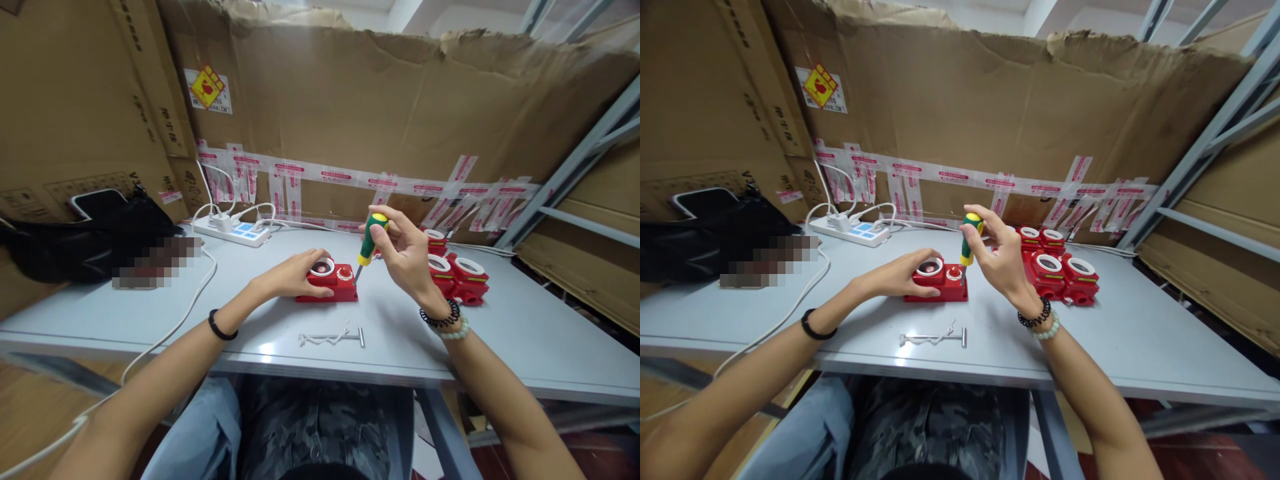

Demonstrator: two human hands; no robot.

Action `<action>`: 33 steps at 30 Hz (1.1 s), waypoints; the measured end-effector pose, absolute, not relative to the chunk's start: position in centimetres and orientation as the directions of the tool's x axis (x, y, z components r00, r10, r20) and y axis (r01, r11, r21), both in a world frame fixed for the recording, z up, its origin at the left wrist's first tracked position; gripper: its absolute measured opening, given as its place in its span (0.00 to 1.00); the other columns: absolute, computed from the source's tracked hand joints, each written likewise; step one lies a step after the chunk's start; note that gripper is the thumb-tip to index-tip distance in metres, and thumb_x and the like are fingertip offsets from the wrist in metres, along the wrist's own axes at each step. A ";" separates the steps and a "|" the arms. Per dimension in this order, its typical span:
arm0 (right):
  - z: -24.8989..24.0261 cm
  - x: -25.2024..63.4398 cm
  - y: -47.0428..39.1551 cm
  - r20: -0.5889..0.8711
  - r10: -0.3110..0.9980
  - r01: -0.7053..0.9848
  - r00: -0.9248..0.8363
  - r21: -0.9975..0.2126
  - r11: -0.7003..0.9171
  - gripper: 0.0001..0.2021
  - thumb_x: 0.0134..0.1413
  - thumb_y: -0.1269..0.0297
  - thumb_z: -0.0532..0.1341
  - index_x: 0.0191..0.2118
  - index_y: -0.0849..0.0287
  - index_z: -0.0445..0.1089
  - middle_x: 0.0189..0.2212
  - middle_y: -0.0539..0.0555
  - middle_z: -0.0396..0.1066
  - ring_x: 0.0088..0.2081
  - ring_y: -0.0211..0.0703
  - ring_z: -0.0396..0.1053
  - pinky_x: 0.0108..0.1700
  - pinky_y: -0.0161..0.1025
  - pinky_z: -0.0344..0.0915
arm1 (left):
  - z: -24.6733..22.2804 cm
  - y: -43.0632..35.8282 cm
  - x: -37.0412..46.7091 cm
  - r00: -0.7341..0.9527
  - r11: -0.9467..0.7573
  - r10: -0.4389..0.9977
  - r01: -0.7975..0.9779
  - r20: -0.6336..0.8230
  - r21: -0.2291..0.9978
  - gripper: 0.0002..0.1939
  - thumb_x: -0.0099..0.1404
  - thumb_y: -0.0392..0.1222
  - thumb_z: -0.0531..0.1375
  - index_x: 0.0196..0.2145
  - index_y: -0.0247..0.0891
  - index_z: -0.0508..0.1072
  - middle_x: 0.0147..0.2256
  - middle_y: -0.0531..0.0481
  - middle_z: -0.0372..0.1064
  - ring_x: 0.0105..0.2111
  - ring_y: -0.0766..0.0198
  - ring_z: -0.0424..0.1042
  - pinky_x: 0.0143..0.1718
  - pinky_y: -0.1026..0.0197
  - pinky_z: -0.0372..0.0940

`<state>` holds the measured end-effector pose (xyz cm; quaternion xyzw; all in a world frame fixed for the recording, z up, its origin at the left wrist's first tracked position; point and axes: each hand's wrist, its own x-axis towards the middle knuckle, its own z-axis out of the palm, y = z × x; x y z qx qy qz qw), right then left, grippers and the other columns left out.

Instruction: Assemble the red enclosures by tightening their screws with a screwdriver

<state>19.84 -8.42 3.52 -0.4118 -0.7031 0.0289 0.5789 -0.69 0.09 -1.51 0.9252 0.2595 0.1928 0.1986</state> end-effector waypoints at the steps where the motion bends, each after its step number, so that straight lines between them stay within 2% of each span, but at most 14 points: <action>1: 3.5 19.7 -8.4 0.806 0.591 0.563 0.032 -0.503 0.655 0.15 0.56 0.57 0.59 0.48 0.55 0.66 0.30 0.48 0.69 0.28 0.36 0.68 0.31 0.34 0.67 | -1.5 0.1 -0.7 0.790 -0.786 0.559 0.407 0.252 0.465 0.32 0.53 0.59 0.63 0.50 0.41 0.62 0.46 0.45 0.66 0.44 0.54 0.69 0.45 0.54 0.65; 3: 3.5 19.4 -8.5 0.848 0.523 0.652 0.085 -0.444 0.614 0.12 0.52 0.58 0.63 0.40 0.56 0.68 0.27 0.47 0.67 0.27 0.35 0.65 0.30 0.34 0.65 | -1.5 0.1 -0.7 0.789 -0.786 0.560 0.409 0.252 0.463 0.32 0.53 0.60 0.63 0.50 0.41 0.62 0.46 0.45 0.66 0.44 0.54 0.69 0.45 0.54 0.65; 5: 3.5 19.1 -8.6 0.878 0.469 0.733 0.095 -0.381 0.563 0.09 0.53 0.58 0.62 0.38 0.57 0.69 0.27 0.48 0.67 0.28 0.36 0.65 0.32 0.35 0.64 | -1.6 0.1 -0.7 0.789 -0.788 0.558 0.407 0.258 0.461 0.32 0.53 0.60 0.63 0.50 0.41 0.62 0.46 0.45 0.66 0.44 0.54 0.69 0.45 0.54 0.64; 8: 3.5 19.2 -8.6 0.846 0.532 0.706 0.027 -0.393 0.589 0.13 0.60 0.58 0.54 0.47 0.55 0.67 0.34 0.51 0.70 0.30 0.36 0.66 0.33 0.36 0.65 | -1.6 0.1 -0.7 0.788 -0.789 0.557 0.404 0.261 0.463 0.32 0.53 0.60 0.63 0.50 0.41 0.61 0.46 0.45 0.66 0.44 0.54 0.69 0.45 0.54 0.64; 11: 3.6 19.3 -8.4 0.783 0.622 0.587 -0.017 -0.496 0.640 0.15 0.62 0.57 0.51 0.51 0.54 0.63 0.30 0.49 0.69 0.27 0.35 0.66 0.28 0.33 0.64 | -1.5 0.1 -0.7 0.792 -0.787 0.555 0.400 0.255 0.469 0.32 0.53 0.59 0.63 0.50 0.42 0.61 0.46 0.45 0.66 0.44 0.54 0.69 0.45 0.54 0.65; 14: 3.9 19.3 -8.4 0.824 0.564 0.673 0.051 -0.445 0.590 0.10 0.57 0.55 0.58 0.40 0.56 0.67 0.23 0.46 0.63 0.23 0.33 0.61 0.26 0.33 0.60 | -1.5 0.0 -0.6 0.789 -0.788 0.559 0.410 0.255 0.459 0.32 0.53 0.60 0.63 0.50 0.42 0.61 0.46 0.45 0.66 0.44 0.54 0.69 0.45 0.54 0.65; 16: 4.0 19.4 -8.6 0.847 0.528 0.753 0.070 -0.392 0.528 0.10 0.55 0.56 0.59 0.36 0.56 0.68 0.23 0.46 0.63 0.23 0.33 0.60 0.28 0.33 0.60 | -1.5 0.0 -0.6 0.787 -0.787 0.561 0.413 0.256 0.458 0.32 0.53 0.60 0.63 0.50 0.42 0.61 0.46 0.45 0.66 0.44 0.54 0.69 0.45 0.54 0.65; 18: 4.1 19.6 -8.7 0.820 0.571 0.739 0.030 -0.403 0.540 0.11 0.58 0.57 0.56 0.43 0.55 0.68 0.26 0.47 0.66 0.26 0.35 0.63 0.30 0.34 0.63 | -1.6 0.1 -0.6 0.788 -0.786 0.560 0.407 0.255 0.466 0.32 0.53 0.59 0.63 0.50 0.42 0.61 0.46 0.45 0.66 0.44 0.54 0.69 0.45 0.54 0.65; 21: 4.0 19.9 -8.7 0.746 0.662 0.602 -0.065 -0.500 0.623 0.16 0.61 0.58 0.51 0.53 0.53 0.62 0.29 0.49 0.69 0.29 0.36 0.67 0.30 0.34 0.65 | -1.6 0.1 -0.7 0.791 -0.783 0.557 0.399 0.253 0.477 0.32 0.53 0.59 0.63 0.50 0.42 0.61 0.46 0.45 0.66 0.44 0.55 0.69 0.45 0.54 0.65; 23: 4.0 20.0 -8.5 0.754 0.655 0.596 -0.051 -0.503 0.626 0.14 0.60 0.56 0.54 0.49 0.54 0.64 0.26 0.47 0.67 0.26 0.35 0.66 0.28 0.33 0.63 | -1.6 0.1 -0.7 0.789 -0.780 0.561 0.401 0.252 0.481 0.33 0.52 0.59 0.63 0.50 0.42 0.62 0.46 0.45 0.66 0.44 0.54 0.69 0.45 0.54 0.65; 27: 4.1 20.0 -8.7 0.831 0.551 0.773 0.080 -0.401 0.492 0.10 0.54 0.54 0.60 0.34 0.57 0.68 0.20 0.45 0.63 0.21 0.34 0.61 0.26 0.33 0.60 | -1.5 0.0 -0.7 0.782 -0.773 0.570 0.408 0.251 0.485 0.32 0.52 0.59 0.63 0.50 0.42 0.63 0.46 0.45 0.67 0.44 0.54 0.69 0.45 0.53 0.64; 29: 4.2 20.2 -8.9 0.806 0.588 0.774 0.065 -0.413 0.480 0.11 0.55 0.55 0.59 0.39 0.56 0.68 0.23 0.47 0.66 0.24 0.35 0.64 0.29 0.34 0.62 | -1.5 0.0 -0.7 0.782 -0.774 0.571 0.411 0.251 0.482 0.32 0.52 0.60 0.63 0.50 0.41 0.63 0.46 0.45 0.67 0.44 0.54 0.69 0.44 0.53 0.64; 32: 4.4 20.7 -9.0 0.717 0.695 0.644 -0.054 -0.507 0.574 0.16 0.59 0.57 0.53 0.52 0.53 0.63 0.32 0.49 0.71 0.30 0.37 0.68 0.32 0.35 0.65 | -1.5 0.0 -0.7 0.784 -0.775 0.568 0.407 0.251 0.483 0.33 0.52 0.60 0.63 0.50 0.41 0.63 0.46 0.45 0.67 0.43 0.54 0.69 0.44 0.53 0.64; 33: 4.4 20.8 -9.0 0.696 0.713 0.615 -0.084 -0.526 0.587 0.17 0.60 0.57 0.53 0.53 0.53 0.62 0.32 0.49 0.71 0.29 0.37 0.68 0.30 0.35 0.65 | -1.5 0.0 -0.7 0.784 -0.776 0.568 0.408 0.250 0.482 0.33 0.52 0.60 0.63 0.50 0.41 0.63 0.46 0.45 0.67 0.43 0.54 0.69 0.44 0.53 0.64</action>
